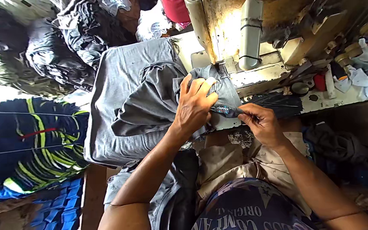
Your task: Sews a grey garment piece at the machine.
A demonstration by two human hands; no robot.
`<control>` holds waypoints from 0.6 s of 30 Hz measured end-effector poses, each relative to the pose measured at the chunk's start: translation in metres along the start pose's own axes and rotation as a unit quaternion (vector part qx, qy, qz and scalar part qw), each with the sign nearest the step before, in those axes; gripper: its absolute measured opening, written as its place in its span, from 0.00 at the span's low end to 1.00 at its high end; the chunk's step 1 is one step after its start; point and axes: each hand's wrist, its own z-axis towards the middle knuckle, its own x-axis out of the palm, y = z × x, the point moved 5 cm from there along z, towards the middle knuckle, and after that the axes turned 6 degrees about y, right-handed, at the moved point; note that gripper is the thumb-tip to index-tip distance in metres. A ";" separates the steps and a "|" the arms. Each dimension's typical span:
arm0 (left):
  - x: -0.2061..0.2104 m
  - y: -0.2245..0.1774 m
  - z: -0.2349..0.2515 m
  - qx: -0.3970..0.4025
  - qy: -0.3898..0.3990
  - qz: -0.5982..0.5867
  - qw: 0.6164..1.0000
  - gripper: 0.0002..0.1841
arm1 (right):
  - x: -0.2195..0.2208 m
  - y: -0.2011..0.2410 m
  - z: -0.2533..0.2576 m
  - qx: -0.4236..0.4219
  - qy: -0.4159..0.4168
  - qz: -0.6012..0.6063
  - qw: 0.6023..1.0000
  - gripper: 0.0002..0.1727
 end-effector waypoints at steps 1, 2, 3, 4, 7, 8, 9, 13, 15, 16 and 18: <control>-0.001 0.003 0.003 -0.001 -0.001 0.001 1.000 0.07 | 0.001 -0.001 0.004 -0.001 -0.006 -0.002 1.000 0.06; -0.002 0.007 0.006 -0.001 -0.004 0.002 1.000 0.07 | 0.001 -0.003 0.008 -0.003 -0.011 -0.006 1.000 0.06; -0.002 0.012 0.009 0.001 -0.006 0.001 1.000 0.07 | 0.002 -0.005 0.012 -0.004 -0.017 -0.012 1.000 0.06; -0.003 0.016 0.012 0.002 -0.008 0.002 1.000 0.07 | 0.003 -0.007 0.017 -0.007 -0.022 -0.015 1.000 0.06; -0.002 0.030 0.020 0.003 -0.015 0.012 1.000 0.08 | 0.006 -0.015 0.029 0.010 -0.037 -0.018 0.999 0.06; 0.000 0.036 0.021 0.005 -0.023 0.010 1.000 0.09 | 0.007 -0.017 0.032 0.015 -0.043 -0.017 0.999 0.06; 0.002 0.041 0.022 0.008 -0.030 -0.003 1.000 0.10 | 0.008 -0.018 0.036 0.016 -0.048 -0.016 0.999 0.06; -0.009 0.044 0.014 0.028 -0.010 -0.094 0.995 0.17 | 0.010 -0.017 0.046 -0.003 -0.052 -0.005 0.999 0.07; -0.015 0.034 0.006 0.052 -0.011 -0.116 0.992 0.15 | 0.009 -0.014 0.045 -0.014 -0.031 -0.030 0.999 0.06; -0.015 0.028 0.002 0.066 -0.019 -0.124 0.990 0.13 | 0.009 -0.012 0.043 -0.018 -0.020 -0.047 0.999 0.06; -0.011 0.017 -0.003 0.085 -0.044 -0.132 0.987 0.13 | 0.008 -0.007 0.037 -0.029 -0.006 -0.082 0.996 0.06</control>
